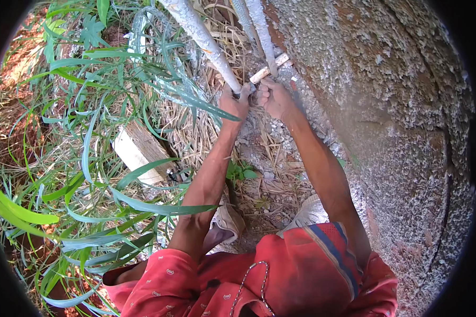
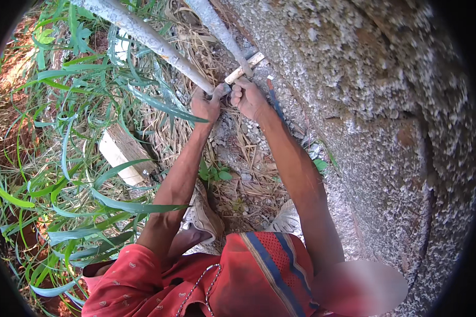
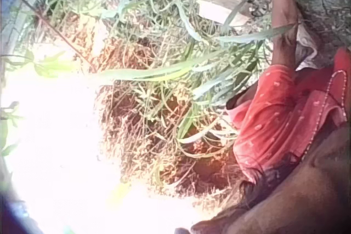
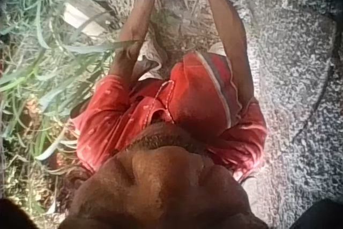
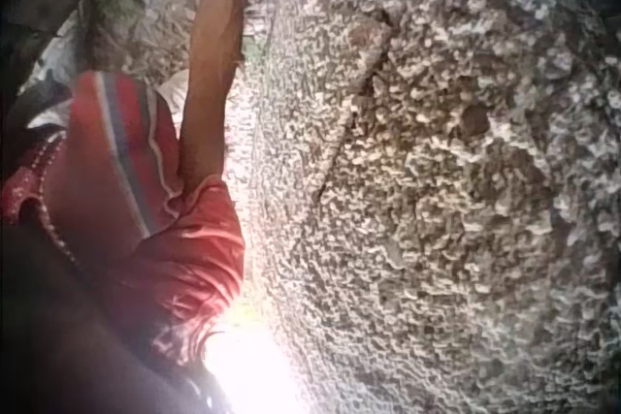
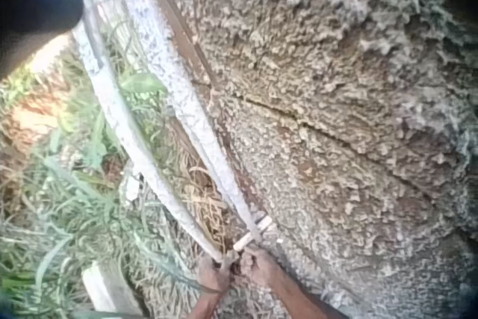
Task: Joining and gluing PVC pipes against an outdoor wall.
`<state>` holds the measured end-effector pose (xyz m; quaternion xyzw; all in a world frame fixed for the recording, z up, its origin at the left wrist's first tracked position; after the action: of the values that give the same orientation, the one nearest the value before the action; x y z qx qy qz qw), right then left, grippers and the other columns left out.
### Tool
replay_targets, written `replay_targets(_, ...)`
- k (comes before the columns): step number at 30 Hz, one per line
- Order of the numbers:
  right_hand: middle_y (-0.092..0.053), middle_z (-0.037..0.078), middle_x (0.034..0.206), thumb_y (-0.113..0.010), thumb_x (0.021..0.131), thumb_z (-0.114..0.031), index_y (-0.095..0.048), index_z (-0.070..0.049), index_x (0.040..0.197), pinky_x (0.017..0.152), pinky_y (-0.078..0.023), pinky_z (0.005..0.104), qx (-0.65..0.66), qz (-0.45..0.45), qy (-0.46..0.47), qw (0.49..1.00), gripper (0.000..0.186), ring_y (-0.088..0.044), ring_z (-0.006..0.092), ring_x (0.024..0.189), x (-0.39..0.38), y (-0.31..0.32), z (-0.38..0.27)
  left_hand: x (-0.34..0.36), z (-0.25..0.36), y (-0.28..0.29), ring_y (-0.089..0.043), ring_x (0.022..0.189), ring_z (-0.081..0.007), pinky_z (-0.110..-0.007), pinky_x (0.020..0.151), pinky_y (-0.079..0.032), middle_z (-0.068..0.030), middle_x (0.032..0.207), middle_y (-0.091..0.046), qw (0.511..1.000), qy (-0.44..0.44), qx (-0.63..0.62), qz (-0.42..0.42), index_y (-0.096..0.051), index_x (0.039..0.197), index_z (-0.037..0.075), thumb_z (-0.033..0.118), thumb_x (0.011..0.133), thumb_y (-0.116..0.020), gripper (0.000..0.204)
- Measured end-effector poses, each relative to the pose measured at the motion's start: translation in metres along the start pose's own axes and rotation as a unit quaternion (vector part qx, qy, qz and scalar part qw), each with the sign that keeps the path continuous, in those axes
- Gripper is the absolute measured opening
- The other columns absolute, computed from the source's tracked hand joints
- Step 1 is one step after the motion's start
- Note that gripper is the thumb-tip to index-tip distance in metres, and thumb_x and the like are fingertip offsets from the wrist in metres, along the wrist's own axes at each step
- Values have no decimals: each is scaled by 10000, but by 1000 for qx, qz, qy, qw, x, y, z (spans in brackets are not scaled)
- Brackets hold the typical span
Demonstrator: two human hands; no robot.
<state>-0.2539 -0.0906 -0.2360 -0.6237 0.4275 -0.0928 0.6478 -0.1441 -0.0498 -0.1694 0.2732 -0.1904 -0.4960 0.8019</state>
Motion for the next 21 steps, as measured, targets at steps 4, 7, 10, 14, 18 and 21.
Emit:
replay_targets(4, -380, -45, 603, -430, 869, -84, -401, -141, 810, 456, -332, 219, -5, -4, -2, 1000, 87, -391, 71, 500, 1, -3, 3, 5, -17, -1, -563, 584, -142, -278, 500, -458, -97, 721, -577, 999, 26, -28, -27, -537, 848, -24, 201, 782, -644, 259)
replay_targets(7, -378, -45, 603, -433, 865, -82, -403, -140, 815, 456, -334, 218, 1, -9, 2, 1000, 83, -391, 71, 500, 1, -1, 2, 2, -22, 0, -566, 576, -130, -260, 465, -465, -95, 746, -577, 999, 17, 4, -48, -532, 874, -25, 194, 789, -638, 258)
replay_targets(10, -382, -44, 603, -441, 859, -81, -406, -137, 821, 458, -339, 217, 2, -11, 3, 1000, 76, -393, 70, 502, 1, 2, 2, -2, -22, 4, -564, 582, -125, -265, 489, -467, -91, 755, -579, 997, 21, -14, -73, -530, 881, -21, 205, 784, -645, 272)
replay_targets(14, -387, -44, 604, -451, 854, -83, -411, -134, 823, 460, -346, 218, 1, -11, 7, 1000, 71, -396, 68, 503, 4, 3, 2, -2, -22, 7, -566, 589, -124, -263, 514, -469, -88, 773, -581, 997, -21, 15, -75, -532, 903, -20, 226, 781, -652, 300)
replay_targets(18, -391, -45, 604, -455, 853, -85, -414, -130, 820, 461, -349, 219, 1, -16, 6, 1000, 70, -397, 68, 504, 3, 1, 1, -2, -27, 6, -563, 596, -121, -257, 517, -464, -80, 782, -577, 996, 16, 0, -84, -529, 930, -22, 246, 780, -655, 332)
replay_targets(21, -392, -45, 605, -455, 855, -86, -415, -128, 823, 462, -347, 218, 0, -20, 7, 1000, 66, -397, 68, 504, 3, 2, 2, -4, -24, 7, -556, 589, -112, -251, 499, -458, -71, 778, -570, 995, 12, -29, -90, -516, 951, -25, 244, 786, -649, 342)
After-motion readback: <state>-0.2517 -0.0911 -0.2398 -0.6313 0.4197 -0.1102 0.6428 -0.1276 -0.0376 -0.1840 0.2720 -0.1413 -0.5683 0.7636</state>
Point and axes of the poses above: each hand's wrist, its own x-axis towards the middle knuckle, its own y-axis out of the back of the hand, z = x × y, the point moved 3 cm from there along x, towards the middle knuckle
